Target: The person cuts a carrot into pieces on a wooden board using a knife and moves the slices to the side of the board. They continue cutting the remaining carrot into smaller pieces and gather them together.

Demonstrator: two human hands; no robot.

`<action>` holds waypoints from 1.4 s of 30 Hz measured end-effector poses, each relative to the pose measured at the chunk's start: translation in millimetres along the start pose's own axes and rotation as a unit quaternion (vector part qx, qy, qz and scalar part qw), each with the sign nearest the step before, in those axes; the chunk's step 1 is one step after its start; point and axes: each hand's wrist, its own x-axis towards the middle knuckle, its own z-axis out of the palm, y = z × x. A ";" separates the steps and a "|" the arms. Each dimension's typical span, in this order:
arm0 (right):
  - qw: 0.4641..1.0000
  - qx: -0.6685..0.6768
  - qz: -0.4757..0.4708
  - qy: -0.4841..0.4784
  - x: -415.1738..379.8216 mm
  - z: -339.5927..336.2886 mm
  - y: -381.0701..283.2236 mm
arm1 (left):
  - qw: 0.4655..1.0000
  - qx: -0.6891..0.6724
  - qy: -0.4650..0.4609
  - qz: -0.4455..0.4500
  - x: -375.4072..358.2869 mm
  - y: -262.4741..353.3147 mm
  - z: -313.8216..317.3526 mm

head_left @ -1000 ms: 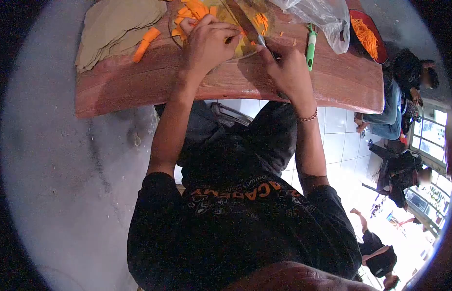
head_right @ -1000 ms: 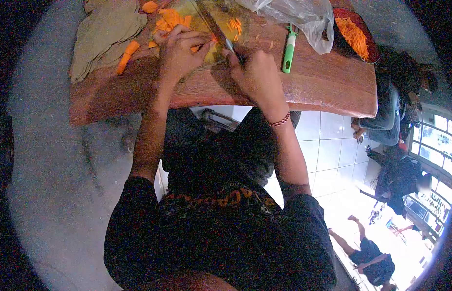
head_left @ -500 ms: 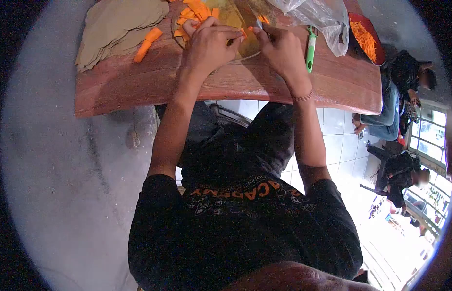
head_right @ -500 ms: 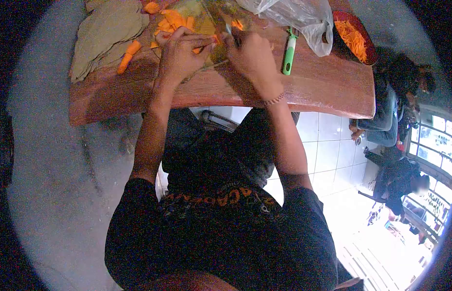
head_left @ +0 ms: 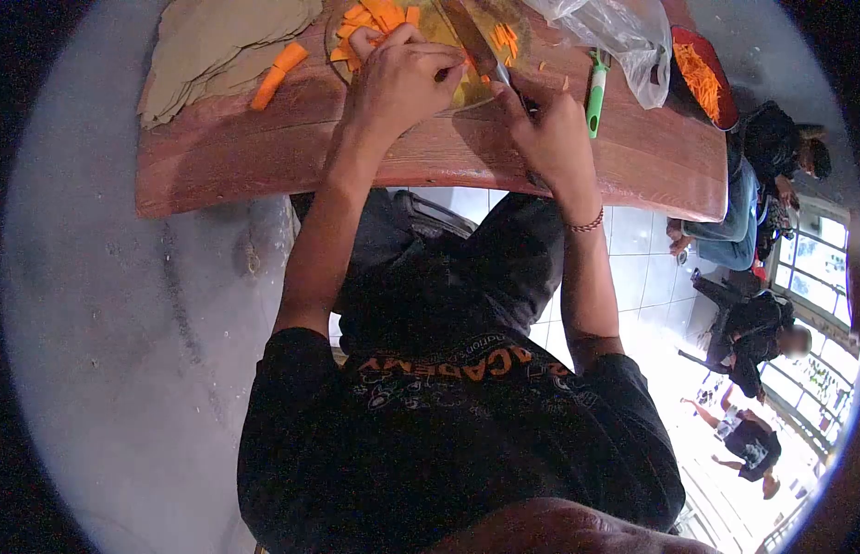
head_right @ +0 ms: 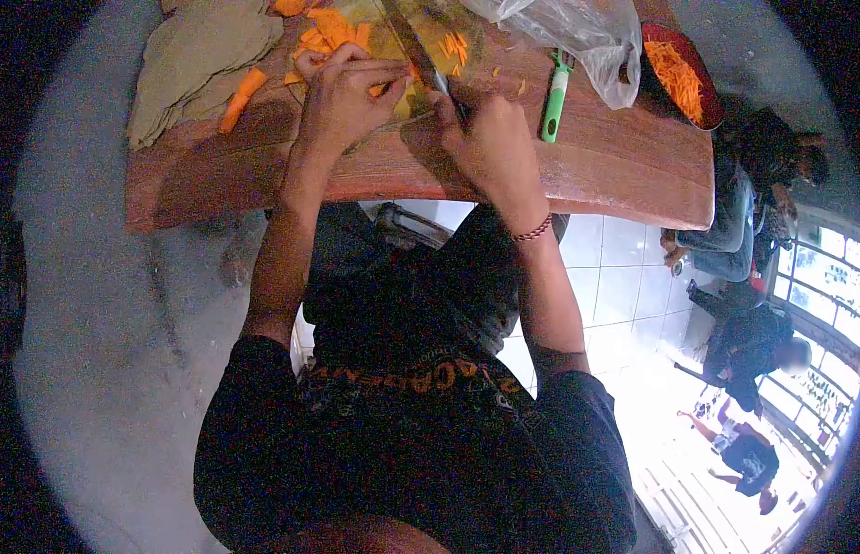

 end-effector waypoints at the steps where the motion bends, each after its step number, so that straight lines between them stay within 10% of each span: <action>1: 1.000 0.000 0.000 0.000 -0.9 0.7 0.2 | 1.000 -0.001 0.000 0.000 -0.7 -0.7 1.7; 42: 0.998 -0.066 0.009 0.014 39.7 25.6 3.6 | 0.999 -0.030 0.004 -0.024 0.7 5.3 -3.0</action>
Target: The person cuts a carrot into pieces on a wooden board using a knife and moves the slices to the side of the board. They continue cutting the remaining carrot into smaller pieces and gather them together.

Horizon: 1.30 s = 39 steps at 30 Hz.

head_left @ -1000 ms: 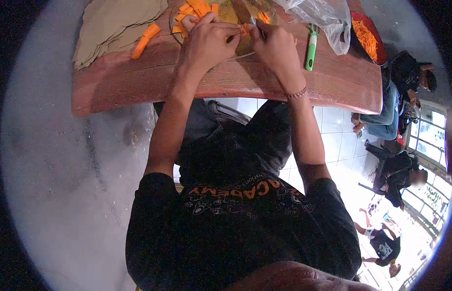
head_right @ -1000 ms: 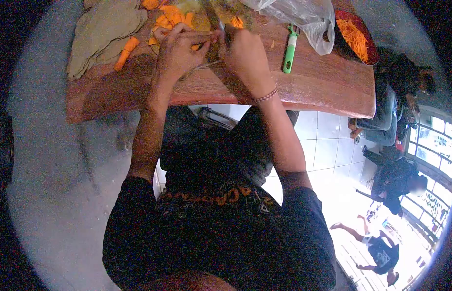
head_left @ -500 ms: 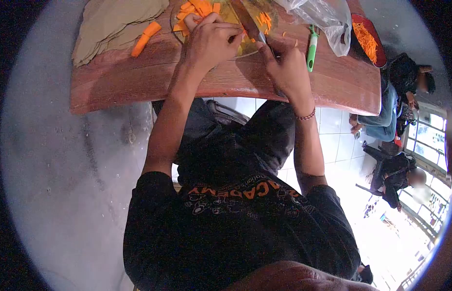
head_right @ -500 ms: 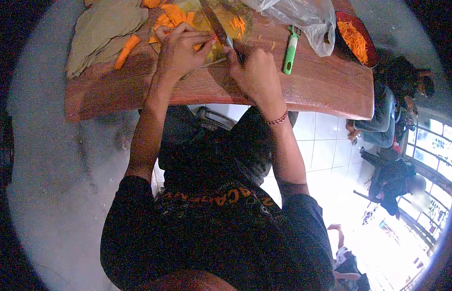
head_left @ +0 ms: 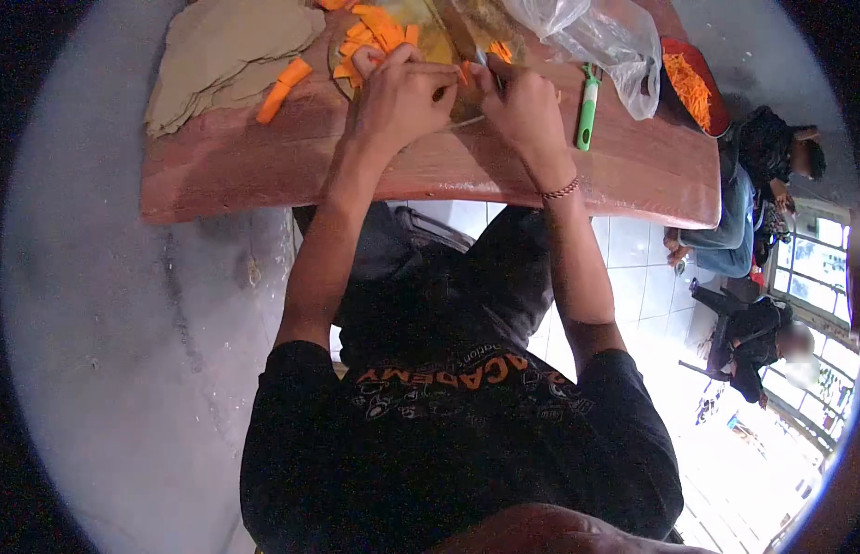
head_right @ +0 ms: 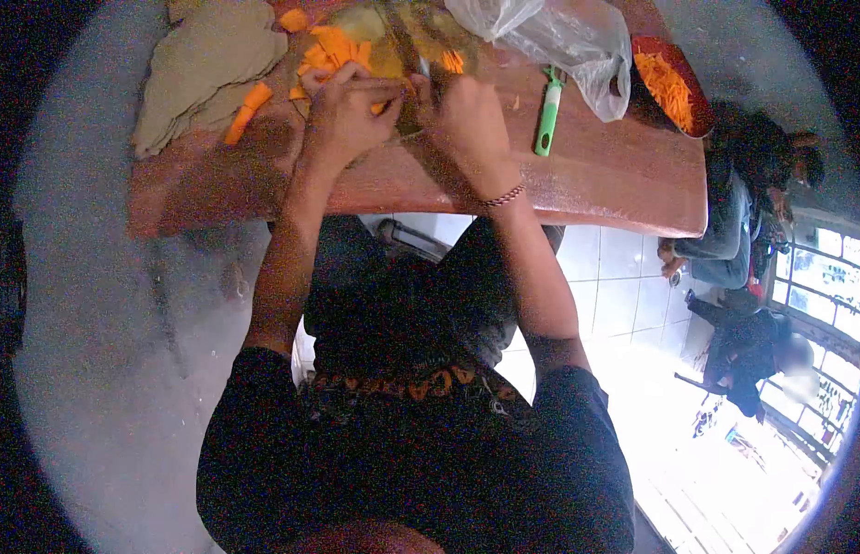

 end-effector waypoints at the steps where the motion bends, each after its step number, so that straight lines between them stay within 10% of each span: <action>1: 1.000 0.002 -0.006 0.004 1.6 -3.5 -1.3 | 1.000 0.005 0.005 0.002 -0.4 -0.6 -0.4; 39: 0.999 0.049 0.003 -0.013 -48.0 -24.3 -17.6 | 0.998 0.037 -0.020 0.039 -7.5 7.1 -13.2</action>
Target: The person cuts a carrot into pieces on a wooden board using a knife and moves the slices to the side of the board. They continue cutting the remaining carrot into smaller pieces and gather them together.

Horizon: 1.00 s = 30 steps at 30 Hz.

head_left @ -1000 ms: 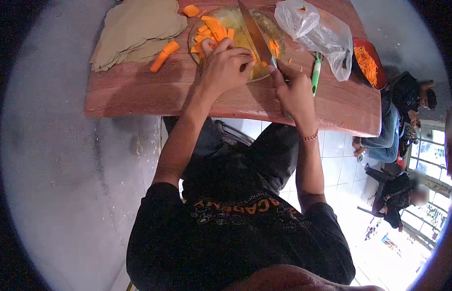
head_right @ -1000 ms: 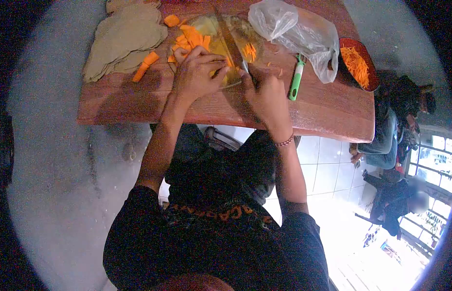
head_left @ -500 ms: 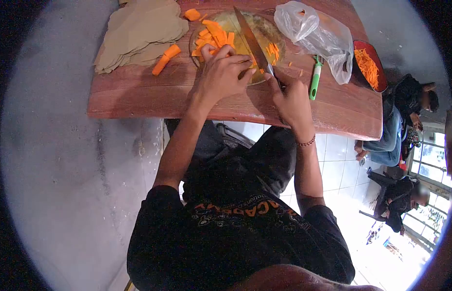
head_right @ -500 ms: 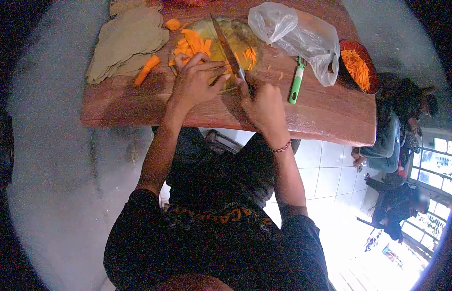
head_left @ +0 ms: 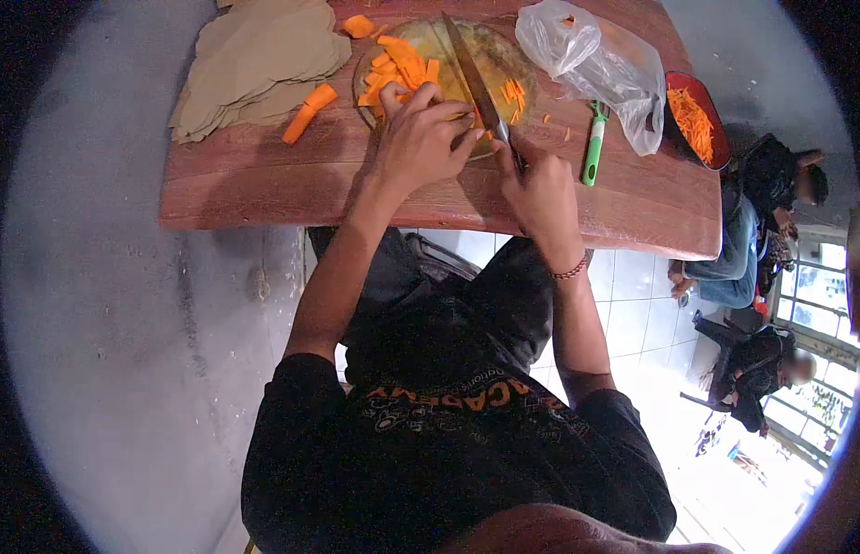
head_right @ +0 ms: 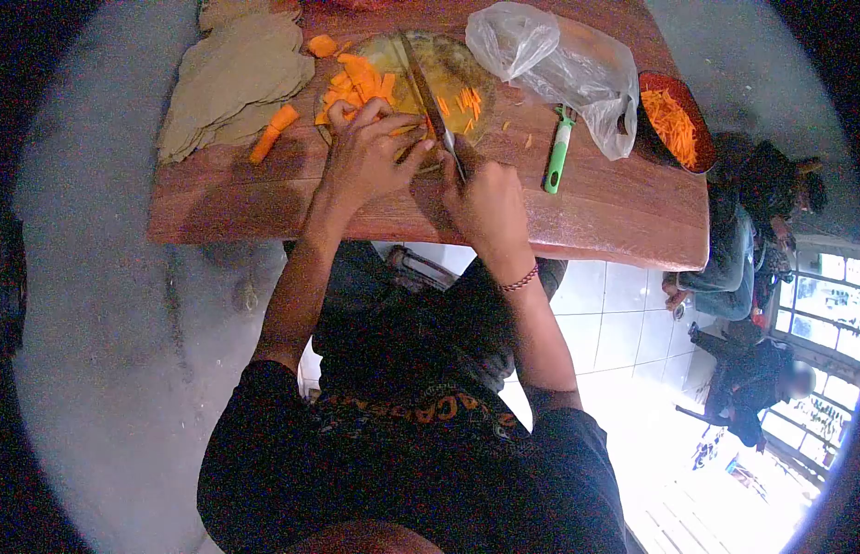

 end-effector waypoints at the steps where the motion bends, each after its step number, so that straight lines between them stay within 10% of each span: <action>1: 1.000 -0.001 0.001 -0.001 0.0 2.3 1.1 | 1.000 -0.001 0.000 -0.001 0.3 -0.1 -0.1; 30: 0.997 0.053 0.054 0.002 0.8 -4.4 -3.1 | 0.999 -0.005 0.030 0.012 0.4 0.3 3.9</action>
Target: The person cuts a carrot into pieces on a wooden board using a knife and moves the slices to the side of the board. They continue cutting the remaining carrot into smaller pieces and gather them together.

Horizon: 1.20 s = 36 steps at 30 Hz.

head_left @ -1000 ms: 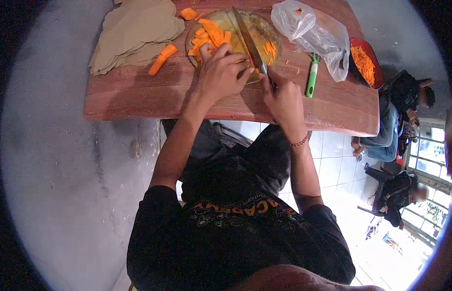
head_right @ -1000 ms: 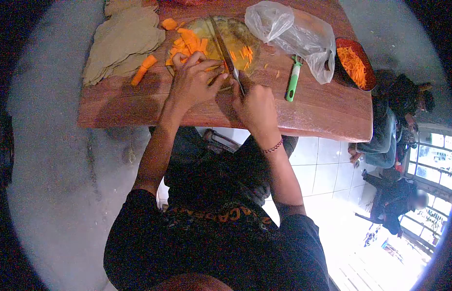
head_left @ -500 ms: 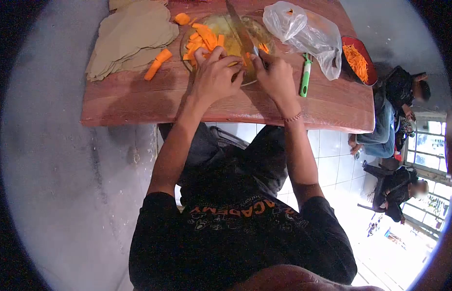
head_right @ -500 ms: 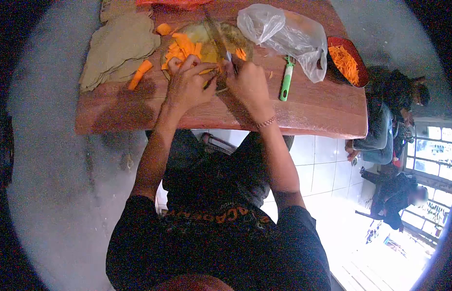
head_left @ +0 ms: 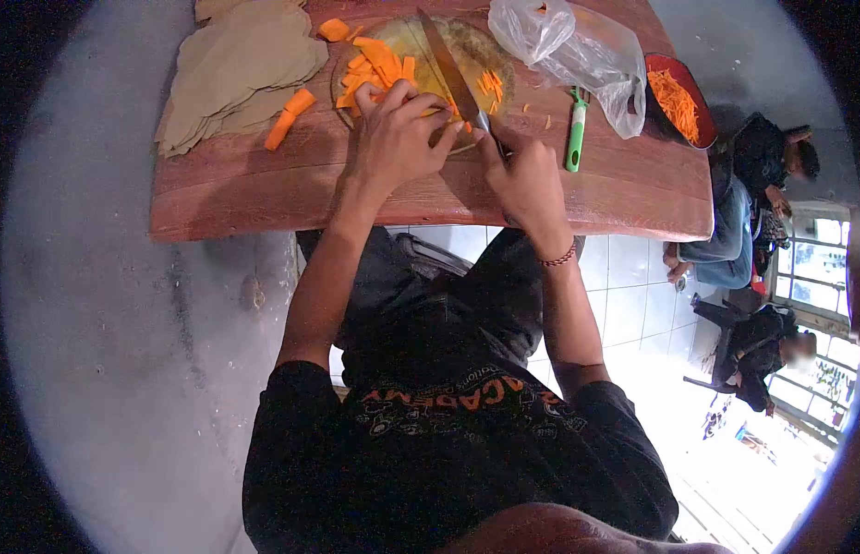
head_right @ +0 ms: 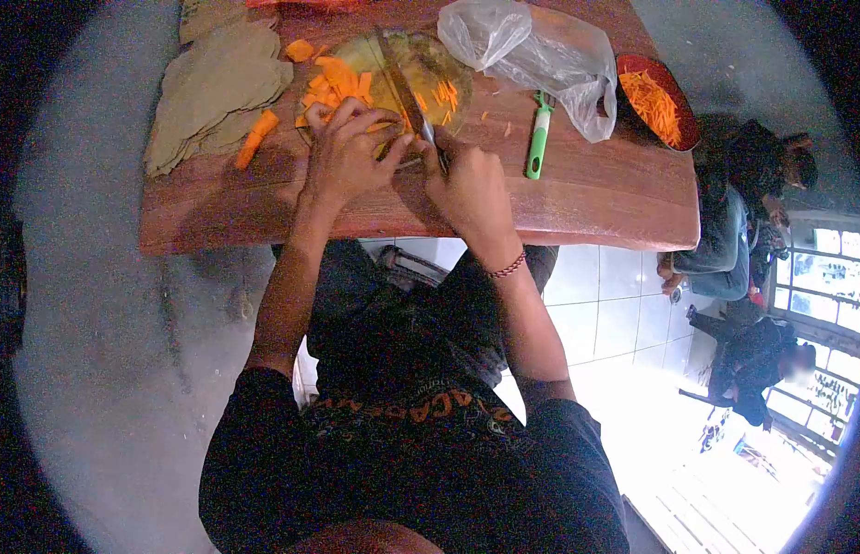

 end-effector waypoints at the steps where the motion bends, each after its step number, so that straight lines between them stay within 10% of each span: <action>1: 1.000 -0.001 0.001 0.000 -0.6 -0.4 0.6 | 1.000 -0.001 0.000 0.000 0.0 0.7 0.0; 36: 0.989 -0.113 -0.088 0.041 50.2 19.5 3.2 | 0.999 0.033 -0.040 0.013 -4.0 -2.3 -4.8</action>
